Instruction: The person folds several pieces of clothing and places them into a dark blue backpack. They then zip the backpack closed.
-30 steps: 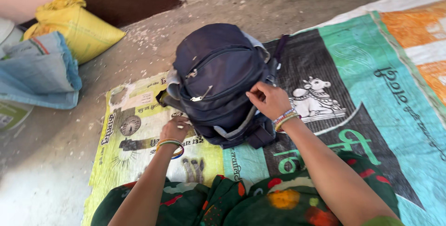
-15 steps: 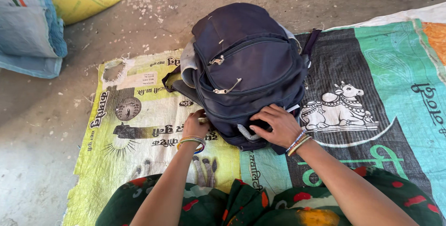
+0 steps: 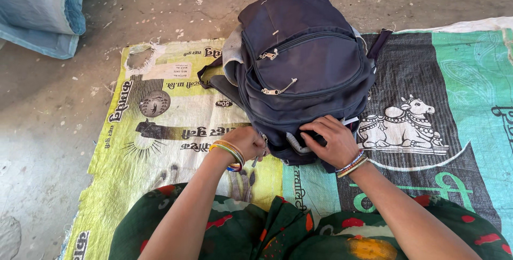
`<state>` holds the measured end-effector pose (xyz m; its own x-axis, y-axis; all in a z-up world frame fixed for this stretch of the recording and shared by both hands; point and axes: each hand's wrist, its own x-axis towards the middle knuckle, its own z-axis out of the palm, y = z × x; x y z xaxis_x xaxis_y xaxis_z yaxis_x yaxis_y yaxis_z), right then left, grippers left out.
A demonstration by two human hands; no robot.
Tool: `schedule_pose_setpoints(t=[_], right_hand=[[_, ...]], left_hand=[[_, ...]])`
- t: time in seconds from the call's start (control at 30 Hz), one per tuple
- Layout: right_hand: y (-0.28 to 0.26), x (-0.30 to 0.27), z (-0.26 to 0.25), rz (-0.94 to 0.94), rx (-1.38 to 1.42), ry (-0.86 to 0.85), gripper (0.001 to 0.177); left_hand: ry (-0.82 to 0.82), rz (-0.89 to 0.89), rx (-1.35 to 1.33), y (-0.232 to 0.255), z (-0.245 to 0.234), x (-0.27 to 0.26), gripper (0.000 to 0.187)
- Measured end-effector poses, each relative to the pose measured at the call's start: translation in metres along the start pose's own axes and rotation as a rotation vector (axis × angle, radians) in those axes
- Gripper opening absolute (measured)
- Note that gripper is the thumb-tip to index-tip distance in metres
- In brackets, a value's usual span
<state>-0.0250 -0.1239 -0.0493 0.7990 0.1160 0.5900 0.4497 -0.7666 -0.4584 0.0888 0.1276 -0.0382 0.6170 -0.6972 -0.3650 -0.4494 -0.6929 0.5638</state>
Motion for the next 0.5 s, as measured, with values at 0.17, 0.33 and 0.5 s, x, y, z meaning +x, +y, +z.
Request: schedule_pose_setpoints(t=[0.17,0.33,0.5], right_hand=[[-0.023,0.000,0.006,0.006,0.076,-0.170,0.026],[-0.019,-0.005,0.020,0.152,0.217,-0.275,0.024],[0.005,-0.012,0.033,0.237,0.458,-0.239,0.034]], left_hand=[[-0.130,0.002,-0.188,0.010,0.000,0.006,0.026],[0.039,0.050,-0.094,0.028,0.007,0.011,0.027],[0.025,0.099,0.049,0.032,0.013,0.014,0.025]])
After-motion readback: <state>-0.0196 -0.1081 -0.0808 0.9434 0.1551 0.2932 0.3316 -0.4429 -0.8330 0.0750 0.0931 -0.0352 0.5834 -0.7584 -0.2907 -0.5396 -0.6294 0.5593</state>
